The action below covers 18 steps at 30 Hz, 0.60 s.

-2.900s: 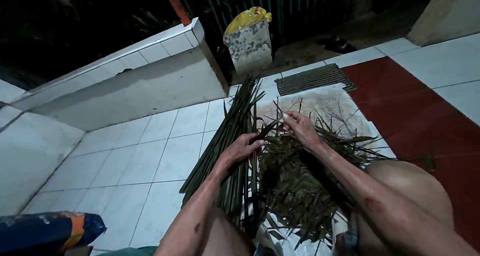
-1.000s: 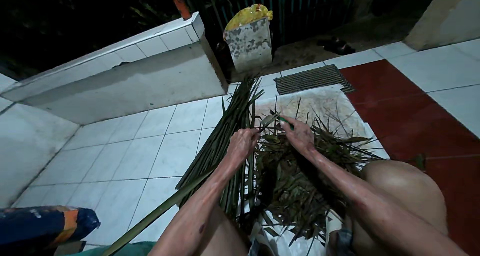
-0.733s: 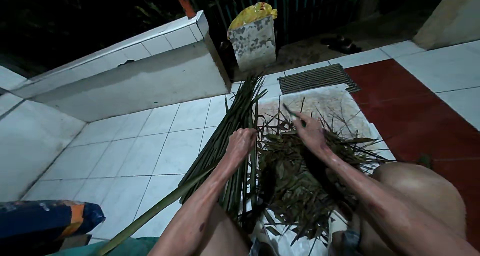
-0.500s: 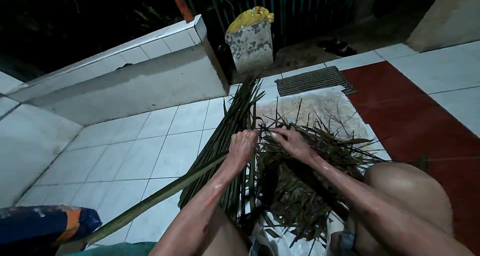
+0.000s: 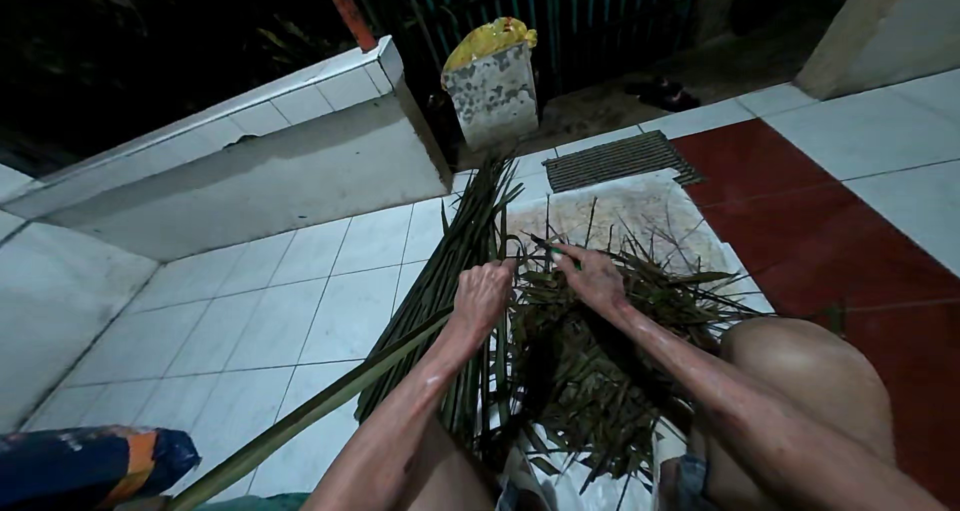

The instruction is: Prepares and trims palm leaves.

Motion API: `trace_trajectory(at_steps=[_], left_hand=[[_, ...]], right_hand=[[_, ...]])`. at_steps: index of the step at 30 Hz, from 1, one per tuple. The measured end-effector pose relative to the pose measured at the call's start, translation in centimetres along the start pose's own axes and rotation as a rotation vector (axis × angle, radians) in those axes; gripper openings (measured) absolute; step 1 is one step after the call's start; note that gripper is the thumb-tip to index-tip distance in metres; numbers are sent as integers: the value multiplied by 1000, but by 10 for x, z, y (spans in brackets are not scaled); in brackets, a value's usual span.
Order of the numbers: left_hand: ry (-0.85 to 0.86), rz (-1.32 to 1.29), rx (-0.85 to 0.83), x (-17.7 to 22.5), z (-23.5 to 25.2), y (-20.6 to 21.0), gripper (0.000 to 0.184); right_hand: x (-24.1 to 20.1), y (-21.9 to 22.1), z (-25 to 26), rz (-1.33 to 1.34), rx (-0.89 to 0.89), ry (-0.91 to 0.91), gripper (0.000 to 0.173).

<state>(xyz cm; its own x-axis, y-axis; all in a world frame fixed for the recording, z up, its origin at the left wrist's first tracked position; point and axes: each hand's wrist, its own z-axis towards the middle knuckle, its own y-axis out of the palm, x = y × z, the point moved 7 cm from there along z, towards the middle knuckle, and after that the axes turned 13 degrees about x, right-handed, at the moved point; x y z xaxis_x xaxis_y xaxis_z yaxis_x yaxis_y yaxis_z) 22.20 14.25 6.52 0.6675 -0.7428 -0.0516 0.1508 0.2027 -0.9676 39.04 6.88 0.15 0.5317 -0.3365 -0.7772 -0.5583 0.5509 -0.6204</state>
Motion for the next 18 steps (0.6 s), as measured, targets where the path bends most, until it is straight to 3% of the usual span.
trace_trajectory(at_steps=[14,18], left_hand=[[-30,-71,14,-13,-3,-5,30],[-109,-146,-9,-25,-2,-1,31]], right_hand=[[28,-31,25,-13,158,139,39],[20,-30,17,146,174,19,38]])
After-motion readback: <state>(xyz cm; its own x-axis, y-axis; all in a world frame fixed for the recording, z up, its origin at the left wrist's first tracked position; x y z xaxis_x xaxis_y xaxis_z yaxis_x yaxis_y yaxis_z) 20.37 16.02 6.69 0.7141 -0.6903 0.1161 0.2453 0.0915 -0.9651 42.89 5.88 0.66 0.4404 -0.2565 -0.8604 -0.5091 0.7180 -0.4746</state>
